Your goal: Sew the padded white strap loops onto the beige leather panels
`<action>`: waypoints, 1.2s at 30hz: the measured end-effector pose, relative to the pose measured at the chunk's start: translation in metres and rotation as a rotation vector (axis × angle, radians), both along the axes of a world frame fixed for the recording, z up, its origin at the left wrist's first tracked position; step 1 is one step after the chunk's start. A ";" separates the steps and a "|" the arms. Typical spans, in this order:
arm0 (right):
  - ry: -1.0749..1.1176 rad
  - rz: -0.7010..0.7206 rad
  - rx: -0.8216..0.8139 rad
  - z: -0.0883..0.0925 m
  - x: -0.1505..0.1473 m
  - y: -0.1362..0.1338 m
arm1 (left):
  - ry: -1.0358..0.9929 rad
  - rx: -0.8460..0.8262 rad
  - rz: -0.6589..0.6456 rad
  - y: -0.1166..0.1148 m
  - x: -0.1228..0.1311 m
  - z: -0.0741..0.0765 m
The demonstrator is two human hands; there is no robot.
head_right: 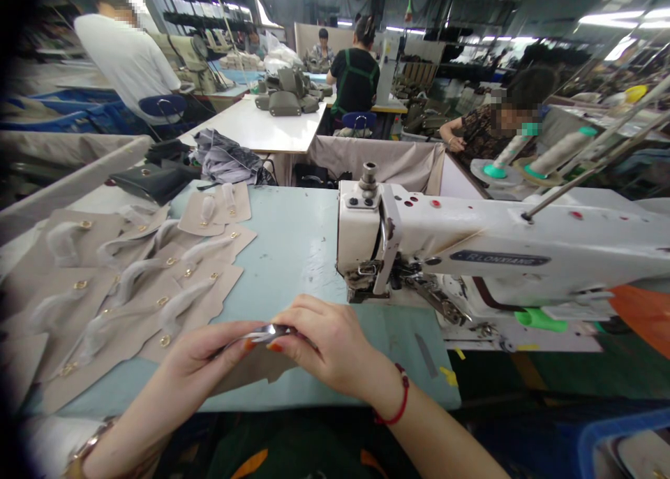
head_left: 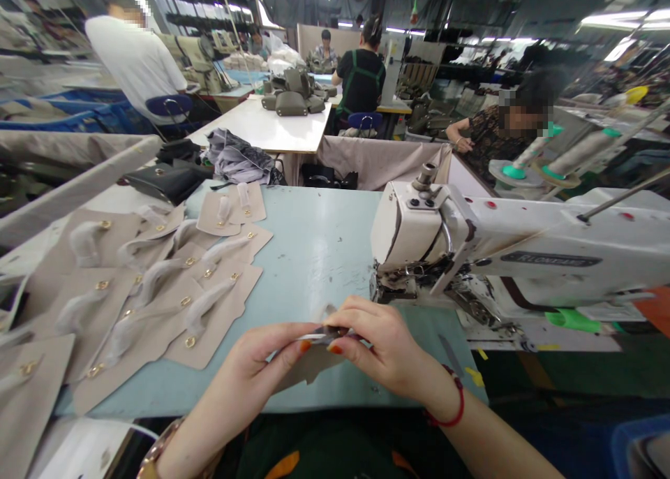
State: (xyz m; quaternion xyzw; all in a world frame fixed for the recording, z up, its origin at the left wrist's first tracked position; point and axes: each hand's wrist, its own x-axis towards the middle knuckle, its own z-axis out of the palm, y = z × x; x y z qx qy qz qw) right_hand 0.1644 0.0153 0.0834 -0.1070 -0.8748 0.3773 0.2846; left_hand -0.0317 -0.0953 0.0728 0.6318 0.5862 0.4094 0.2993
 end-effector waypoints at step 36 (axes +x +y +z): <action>-0.174 -0.104 0.230 0.030 0.020 0.008 | 0.042 0.003 -0.067 -0.001 0.006 0.015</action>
